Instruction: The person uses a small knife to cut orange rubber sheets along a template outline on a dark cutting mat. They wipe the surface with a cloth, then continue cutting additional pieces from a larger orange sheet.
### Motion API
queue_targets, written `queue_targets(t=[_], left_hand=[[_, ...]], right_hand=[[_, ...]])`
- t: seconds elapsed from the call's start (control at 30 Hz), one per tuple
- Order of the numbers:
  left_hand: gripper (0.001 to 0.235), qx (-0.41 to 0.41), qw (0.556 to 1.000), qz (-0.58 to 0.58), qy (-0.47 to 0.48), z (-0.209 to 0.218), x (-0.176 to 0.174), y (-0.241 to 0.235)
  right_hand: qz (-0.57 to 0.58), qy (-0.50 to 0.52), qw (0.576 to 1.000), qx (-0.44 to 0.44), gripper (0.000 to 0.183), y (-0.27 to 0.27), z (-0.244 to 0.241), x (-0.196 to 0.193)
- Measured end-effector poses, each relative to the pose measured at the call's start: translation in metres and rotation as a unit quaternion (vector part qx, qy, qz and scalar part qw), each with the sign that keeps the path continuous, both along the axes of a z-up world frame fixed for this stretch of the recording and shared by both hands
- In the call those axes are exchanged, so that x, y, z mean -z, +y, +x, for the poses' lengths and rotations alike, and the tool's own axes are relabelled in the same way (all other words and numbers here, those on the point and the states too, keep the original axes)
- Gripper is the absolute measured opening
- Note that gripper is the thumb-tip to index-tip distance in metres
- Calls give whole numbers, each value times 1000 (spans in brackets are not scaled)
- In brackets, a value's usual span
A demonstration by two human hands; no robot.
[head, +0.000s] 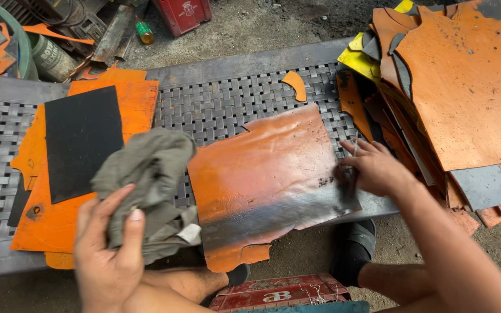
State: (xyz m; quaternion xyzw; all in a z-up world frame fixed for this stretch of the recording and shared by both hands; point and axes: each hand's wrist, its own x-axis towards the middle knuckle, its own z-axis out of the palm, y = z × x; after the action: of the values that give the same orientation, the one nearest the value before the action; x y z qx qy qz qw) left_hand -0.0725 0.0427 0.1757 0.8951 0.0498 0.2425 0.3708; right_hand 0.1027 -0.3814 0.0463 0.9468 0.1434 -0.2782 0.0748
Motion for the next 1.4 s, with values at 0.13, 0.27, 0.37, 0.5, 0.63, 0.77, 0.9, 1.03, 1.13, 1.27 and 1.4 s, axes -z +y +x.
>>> queue_targets(t=[0.13,0.27,0.37,0.5,0.63,0.77,0.9,1.03,1.13,1.27,1.4], left_hand=[[32,51,996,-71,36,12,5,-20],[33,138,985,-100,34,24,9,-55],[42,321,940,-117,15,33,24,-82],[47,376,864,-308,131,58,66,-76],[66,70,955,-194,213,103,128,-70],[90,124,930,225,261,103,176,-77],[88,81,916,276,279,82,185,-76],[90,16,908,273,317,38,177,-74],[100,-44,908,274,314,16,173,-75],[114,-82,885,230,397,4,176,-79],[118,-93,904,223,353,4,179,-78]], right_hand=[[-32,-31,999,-23,81,-7,0,-14],[408,-19,893,191,93,15,-43,-8],[772,46,631,61,116,74,-88,28],[817,46,529,224,73,116,-90,75],[657,-114,712,222,51,80,-67,71],[531,-255,763,267,70,59,-61,38],[453,-271,780,335,80,77,-77,23],[503,-303,776,230,69,114,-96,25],[505,-302,798,131,70,158,-96,25],[433,-189,882,17,91,230,-89,36],[425,-210,873,-113,81,249,-46,61]])
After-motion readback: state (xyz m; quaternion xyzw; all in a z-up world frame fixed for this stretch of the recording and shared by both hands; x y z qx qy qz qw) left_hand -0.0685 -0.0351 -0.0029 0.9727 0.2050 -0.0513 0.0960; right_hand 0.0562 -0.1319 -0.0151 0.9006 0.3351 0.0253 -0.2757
